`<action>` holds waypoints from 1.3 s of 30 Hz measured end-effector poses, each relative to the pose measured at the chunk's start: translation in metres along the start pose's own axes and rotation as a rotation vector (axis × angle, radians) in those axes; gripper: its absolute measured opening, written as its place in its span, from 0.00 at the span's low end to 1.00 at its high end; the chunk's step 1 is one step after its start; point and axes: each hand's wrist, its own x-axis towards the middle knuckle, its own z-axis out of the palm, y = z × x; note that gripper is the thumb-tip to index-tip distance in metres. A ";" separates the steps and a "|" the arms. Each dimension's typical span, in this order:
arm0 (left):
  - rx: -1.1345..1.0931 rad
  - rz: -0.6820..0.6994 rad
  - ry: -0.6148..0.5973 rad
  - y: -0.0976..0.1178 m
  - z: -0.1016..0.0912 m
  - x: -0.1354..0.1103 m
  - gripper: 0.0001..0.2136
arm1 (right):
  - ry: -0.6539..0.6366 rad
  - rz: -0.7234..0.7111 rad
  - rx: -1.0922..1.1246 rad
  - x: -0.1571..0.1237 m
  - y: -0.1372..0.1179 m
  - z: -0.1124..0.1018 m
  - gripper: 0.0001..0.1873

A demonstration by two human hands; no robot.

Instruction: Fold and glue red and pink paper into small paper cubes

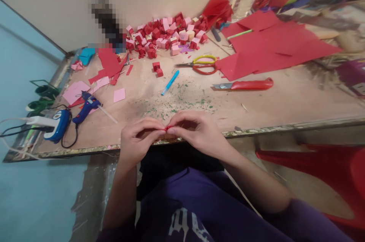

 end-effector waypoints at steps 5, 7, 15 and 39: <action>-0.025 0.002 0.004 0.001 0.001 0.000 0.07 | -0.006 -0.034 -0.029 0.001 -0.001 -0.001 0.02; -0.027 -0.001 0.008 0.001 0.001 0.000 0.07 | -0.019 -0.056 -0.051 0.002 -0.002 -0.001 0.02; 0.046 -0.015 -0.006 0.001 0.001 0.000 0.06 | -0.004 -0.077 -0.088 -0.001 -0.001 -0.002 0.06; 0.082 0.026 0.062 0.002 0.009 -0.001 0.01 | 0.181 -0.131 -0.146 -0.002 0.007 0.006 0.07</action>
